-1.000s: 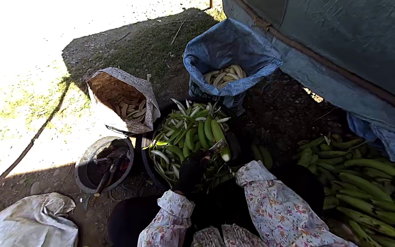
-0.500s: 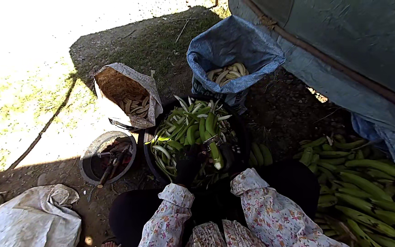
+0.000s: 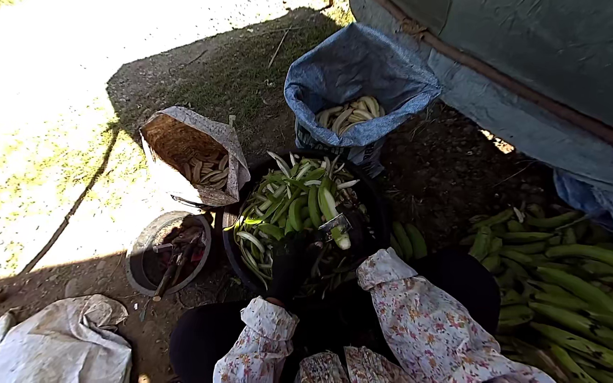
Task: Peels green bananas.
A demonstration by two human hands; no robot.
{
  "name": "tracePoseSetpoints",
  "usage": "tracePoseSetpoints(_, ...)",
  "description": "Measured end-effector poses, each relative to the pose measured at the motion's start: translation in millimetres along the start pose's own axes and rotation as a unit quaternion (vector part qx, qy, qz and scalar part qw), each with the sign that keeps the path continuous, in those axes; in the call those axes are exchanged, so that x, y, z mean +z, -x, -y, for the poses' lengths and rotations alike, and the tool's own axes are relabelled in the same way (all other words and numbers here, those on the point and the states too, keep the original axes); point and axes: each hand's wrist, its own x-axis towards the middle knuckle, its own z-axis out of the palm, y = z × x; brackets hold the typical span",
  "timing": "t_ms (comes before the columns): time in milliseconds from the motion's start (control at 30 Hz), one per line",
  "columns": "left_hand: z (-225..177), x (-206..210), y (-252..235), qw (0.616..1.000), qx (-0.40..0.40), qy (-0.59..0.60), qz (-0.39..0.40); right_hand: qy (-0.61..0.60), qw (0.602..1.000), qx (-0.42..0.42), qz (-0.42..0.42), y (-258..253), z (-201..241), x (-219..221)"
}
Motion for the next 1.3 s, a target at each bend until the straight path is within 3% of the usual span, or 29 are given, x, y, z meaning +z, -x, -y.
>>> tracePoseSetpoints(67,4,-5,-23,0.997,-0.019,-0.049,-0.063,0.008,0.999,0.028,0.041,9,-8,1)
tracePoseSetpoints(167,17,-9,-59,0.988,-0.072,-0.041,-0.128,0.107,0.992,0.059,0.02,24,-9,6)
tracePoseSetpoints(267,17,-12,-64,0.991,-0.088,0.007,-0.099,0.161,0.987,0.024,-0.011,18,-7,1)
tracePoseSetpoints(400,-8,-2,-22,0.999,-0.042,0.014,0.011,0.113,0.987,-0.049,-0.099,-14,7,0)
tracePoseSetpoints(533,-9,10,-3,0.999,-0.02,0.007,-0.029,0.072,0.991,-0.067,-0.093,-31,12,8)
tracePoseSetpoints(667,9,-4,-51,0.996,-0.047,-0.012,-0.081,0.081,0.997,0.019,0.007,-9,-1,20)
tracePoseSetpoints(767,25,-12,-84,0.993,-0.047,-0.001,-0.107,0.153,0.984,0.045,0.083,3,-7,10)
tracePoseSetpoints(833,25,-13,-89,0.993,-0.046,0.008,-0.104,0.184,0.981,0.018,0.06,-2,-8,4)
tracePoseSetpoints(900,14,-6,-76,0.994,-0.026,0.025,-0.107,0.194,0.98,-0.026,-0.026,-15,-5,5)
tracePoseSetpoints(967,0,4,-54,0.996,-0.016,0.008,-0.088,0.285,0.949,-0.076,-0.114,-26,4,10)
tracePoseSetpoints(1033,-9,12,-32,0.997,-0.015,-0.005,-0.074,0.375,0.918,-0.054,-0.122,-21,30,22)
tracePoseSetpoints(1100,-6,25,-18,0.991,0.008,0.001,-0.134,0.372,0.91,-0.046,-0.18,-13,42,41)
tracePoseSetpoints(1167,-1,31,-15,0.983,0.015,0.011,-0.18,0.486,0.832,-0.139,-0.228,-30,13,33)
tracePoseSetpoints(1267,-2,23,-22,0.99,-0.025,0.021,-0.137,0.596,0.777,-0.09,-0.181,-34,15,34)
tracePoseSetpoints(1300,-3,17,-29,0.993,-0.044,0.026,-0.103,0.563,0.801,-0.098,-0.178,-31,15,37)
